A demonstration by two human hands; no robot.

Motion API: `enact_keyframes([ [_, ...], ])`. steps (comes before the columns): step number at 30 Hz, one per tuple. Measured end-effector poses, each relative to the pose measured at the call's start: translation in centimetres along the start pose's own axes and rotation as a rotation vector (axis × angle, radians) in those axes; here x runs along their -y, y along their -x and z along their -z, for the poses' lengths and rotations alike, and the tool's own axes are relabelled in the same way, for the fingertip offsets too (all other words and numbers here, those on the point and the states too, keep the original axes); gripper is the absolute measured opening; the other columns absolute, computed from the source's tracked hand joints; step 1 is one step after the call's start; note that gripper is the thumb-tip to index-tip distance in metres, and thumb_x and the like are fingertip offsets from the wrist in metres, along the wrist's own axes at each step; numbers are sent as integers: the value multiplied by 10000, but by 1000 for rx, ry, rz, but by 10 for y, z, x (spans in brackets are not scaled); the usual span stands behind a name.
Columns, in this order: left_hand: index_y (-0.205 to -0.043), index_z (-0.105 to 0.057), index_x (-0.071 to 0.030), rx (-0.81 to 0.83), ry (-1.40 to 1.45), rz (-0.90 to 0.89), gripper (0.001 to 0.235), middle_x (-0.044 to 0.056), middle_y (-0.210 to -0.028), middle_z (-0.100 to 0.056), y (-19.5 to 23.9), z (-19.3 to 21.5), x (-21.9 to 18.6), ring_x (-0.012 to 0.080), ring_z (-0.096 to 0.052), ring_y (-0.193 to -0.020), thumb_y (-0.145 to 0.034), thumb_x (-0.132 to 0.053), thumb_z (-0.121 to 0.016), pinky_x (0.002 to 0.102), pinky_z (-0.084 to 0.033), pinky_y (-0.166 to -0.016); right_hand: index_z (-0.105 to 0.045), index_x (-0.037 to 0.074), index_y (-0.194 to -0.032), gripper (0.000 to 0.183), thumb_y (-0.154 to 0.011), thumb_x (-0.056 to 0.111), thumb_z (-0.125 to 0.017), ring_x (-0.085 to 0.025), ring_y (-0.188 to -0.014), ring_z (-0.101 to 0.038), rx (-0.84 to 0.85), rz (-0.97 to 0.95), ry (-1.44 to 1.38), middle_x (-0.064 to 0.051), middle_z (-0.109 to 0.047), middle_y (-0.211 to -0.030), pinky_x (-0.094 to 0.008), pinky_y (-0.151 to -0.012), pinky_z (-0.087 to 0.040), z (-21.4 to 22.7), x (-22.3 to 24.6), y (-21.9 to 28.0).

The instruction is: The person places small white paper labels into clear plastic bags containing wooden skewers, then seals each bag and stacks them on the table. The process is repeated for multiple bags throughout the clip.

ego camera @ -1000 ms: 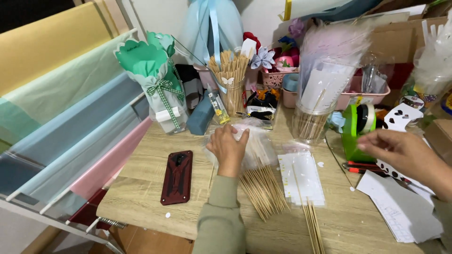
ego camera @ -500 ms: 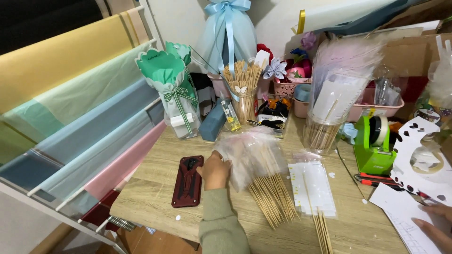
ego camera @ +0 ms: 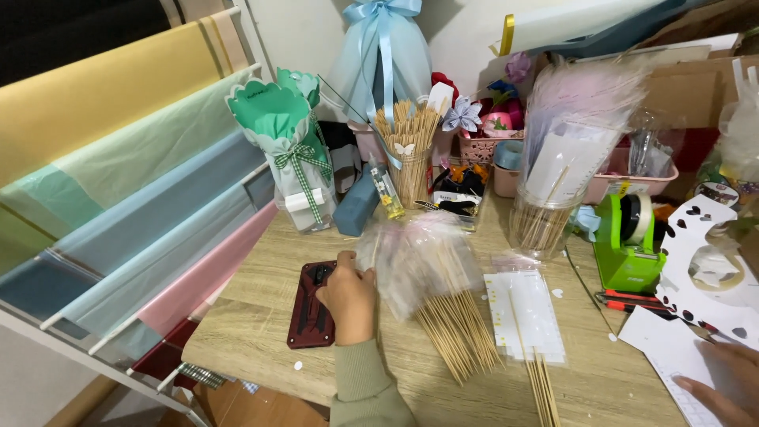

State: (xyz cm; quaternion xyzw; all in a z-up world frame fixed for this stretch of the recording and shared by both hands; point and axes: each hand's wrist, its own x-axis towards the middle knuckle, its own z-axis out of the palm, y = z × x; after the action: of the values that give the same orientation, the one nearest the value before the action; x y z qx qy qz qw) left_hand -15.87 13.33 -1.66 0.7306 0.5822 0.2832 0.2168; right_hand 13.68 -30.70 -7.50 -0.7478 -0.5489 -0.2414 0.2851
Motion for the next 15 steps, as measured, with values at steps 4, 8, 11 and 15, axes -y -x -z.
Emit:
enact_keyframes([
  [4,-1306,-613,-185,-233,5,-90,460,27,-816,-760,29,18,-1,310,-695,-817,-856,-132,-692,461,-347,-844,-610,29,-1448,913,-628,361,-835,-337,-1475,-417,230,-758,-127,-175,-499,-1583,-542,-1217,-312,-56,-85,11],
  [8,-1409,-579,-119,-418,84,-232,555,-24,-798,-738,58,45,-14,186,-691,-701,-887,-128,-767,423,-379,-848,-590,6,-1468,950,-654,458,-776,-378,-1453,-478,211,-574,-87,-256,-554,-1529,-525,-1235,-330,-79,-107,29],
  [11,-1470,-507,-92,-447,362,-334,607,-26,-919,-739,98,58,-44,150,-682,-862,-917,-141,-753,426,-381,-1038,-711,32,-1334,665,-698,194,-818,-346,-1428,-525,-88,-360,-93,-283,-584,-1540,-442,-1314,-345,-9,-13,-6],
  [15,-1542,-310,-47,-279,710,-456,810,90,-940,-720,138,18,-71,195,-731,-865,-881,-24,-778,227,-705,-744,-753,75,-1256,549,-740,257,-801,-320,-1316,-642,-60,-330,-59,-219,-686,-1420,-431,-1220,-435,16,8,-49],
])
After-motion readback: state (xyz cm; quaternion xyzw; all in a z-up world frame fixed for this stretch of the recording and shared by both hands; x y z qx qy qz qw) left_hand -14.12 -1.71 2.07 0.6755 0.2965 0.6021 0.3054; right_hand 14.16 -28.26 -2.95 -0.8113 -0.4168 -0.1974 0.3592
